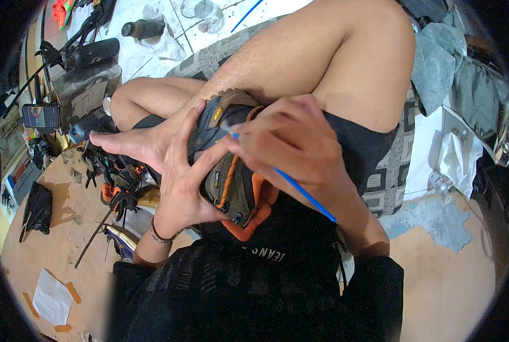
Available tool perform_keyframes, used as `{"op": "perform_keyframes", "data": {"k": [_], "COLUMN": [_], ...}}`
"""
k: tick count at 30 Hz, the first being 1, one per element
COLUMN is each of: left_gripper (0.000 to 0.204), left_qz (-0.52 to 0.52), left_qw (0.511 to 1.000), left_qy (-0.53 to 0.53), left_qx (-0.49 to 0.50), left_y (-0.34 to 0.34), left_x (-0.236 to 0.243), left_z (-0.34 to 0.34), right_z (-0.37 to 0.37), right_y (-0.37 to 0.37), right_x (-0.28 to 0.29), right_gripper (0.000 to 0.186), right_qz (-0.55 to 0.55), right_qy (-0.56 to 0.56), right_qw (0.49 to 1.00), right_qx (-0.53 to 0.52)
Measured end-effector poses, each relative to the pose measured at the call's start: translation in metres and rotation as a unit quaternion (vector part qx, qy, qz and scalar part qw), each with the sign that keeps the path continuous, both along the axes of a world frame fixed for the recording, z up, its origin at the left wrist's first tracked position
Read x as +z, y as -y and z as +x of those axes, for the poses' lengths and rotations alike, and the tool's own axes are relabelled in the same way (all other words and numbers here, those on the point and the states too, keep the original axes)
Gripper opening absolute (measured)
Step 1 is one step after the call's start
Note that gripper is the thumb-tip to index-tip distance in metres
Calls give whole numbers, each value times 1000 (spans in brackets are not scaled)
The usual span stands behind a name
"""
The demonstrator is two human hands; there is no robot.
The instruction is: Applying adhesive or paint to the sole and upper edges of a hiking shoe using a brush.
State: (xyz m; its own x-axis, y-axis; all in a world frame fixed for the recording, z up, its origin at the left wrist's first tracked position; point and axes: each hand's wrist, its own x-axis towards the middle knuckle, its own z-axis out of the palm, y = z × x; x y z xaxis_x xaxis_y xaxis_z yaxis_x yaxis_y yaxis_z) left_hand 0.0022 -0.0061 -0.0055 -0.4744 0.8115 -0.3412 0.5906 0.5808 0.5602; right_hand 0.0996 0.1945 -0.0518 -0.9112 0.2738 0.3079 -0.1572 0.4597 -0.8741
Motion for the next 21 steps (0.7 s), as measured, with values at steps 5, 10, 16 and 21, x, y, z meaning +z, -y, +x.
{"op": "perform_keyframes", "data": {"k": [5, 10, 16, 21], "left_gripper": [111, 112, 109, 107], "left_qz": [8, -1, 18, 25], "left_qw": [1000, 1000, 1000, 1000], "left_qy": [-1, -3, -5, -17], "left_qx": [-5, -2, 2, 6], "left_y": [1, 0, 2, 3], "left_x": [0, 0, -1, -4], "left_z": [-1, 1, 1, 2], "right_z": [-3, 4, -2, 2], "right_y": [-6, 2, 2, 2], "right_x": [2, -9, 7, -1], "right_gripper": [17, 19, 14, 16], "right_qz": [9, 10, 13, 15], "right_qy": [29, 22, 22, 38], "right_qw": [999, 999, 1000, 999], "right_qx": [39, -27, 2, 6]}}
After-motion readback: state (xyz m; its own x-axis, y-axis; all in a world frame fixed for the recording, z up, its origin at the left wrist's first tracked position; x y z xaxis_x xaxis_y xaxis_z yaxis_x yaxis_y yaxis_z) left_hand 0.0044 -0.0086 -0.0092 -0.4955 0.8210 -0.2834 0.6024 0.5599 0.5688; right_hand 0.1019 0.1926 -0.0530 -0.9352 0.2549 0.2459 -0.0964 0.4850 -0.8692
